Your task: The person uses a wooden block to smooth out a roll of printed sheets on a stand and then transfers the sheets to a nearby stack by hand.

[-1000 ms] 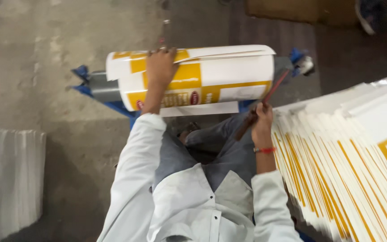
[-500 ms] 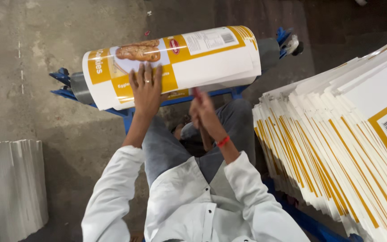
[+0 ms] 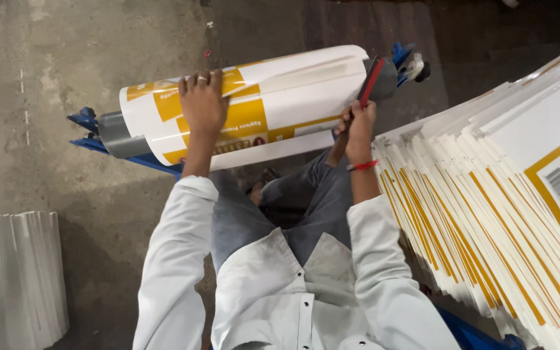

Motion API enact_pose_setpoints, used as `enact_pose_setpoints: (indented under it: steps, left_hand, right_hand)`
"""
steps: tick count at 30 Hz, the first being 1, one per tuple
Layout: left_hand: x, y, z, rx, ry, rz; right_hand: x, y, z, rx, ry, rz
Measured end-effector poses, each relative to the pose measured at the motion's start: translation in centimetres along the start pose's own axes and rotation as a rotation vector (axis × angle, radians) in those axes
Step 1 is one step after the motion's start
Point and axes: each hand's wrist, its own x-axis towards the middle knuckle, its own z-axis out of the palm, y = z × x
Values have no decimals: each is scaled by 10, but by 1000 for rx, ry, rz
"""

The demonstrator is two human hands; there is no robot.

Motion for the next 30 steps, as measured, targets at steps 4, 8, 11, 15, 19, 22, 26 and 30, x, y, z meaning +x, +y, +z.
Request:
enact_pose_setpoints:
  steps: [4, 8, 11, 15, 19, 22, 26, 30]
  left_hand:
    - [-28, 10, -14, 89, 116, 81]
    - [-53, 16, -29, 76, 59, 189]
    - [-39, 10, -35, 107, -27, 151]
    - [14, -2, -28, -33, -327, -80]
    - [16, 1, -11, -4, -84, -59]
    - [-7, 1, 3, 2, 11, -32]
    - [-31, 5, 7, 62, 158, 20]
    - [-67, 17, -6, 215, 159, 105]
  right_hand:
    - [-56, 36, 66, -40, -66, 97]
    - [-117, 45, 85, 9, -575, 344]
    - [-130, 43, 81, 28, -712, 477]
    - [-84, 31, 64, -4, -242, 218]
    - [-12, 1, 10, 6, -31, 51]
    - [9, -7, -18, 14, -19, 62]
    - [-13, 14, 33, -33, -2, -29]
    - [-85, 34, 81, -88, -182, 243]
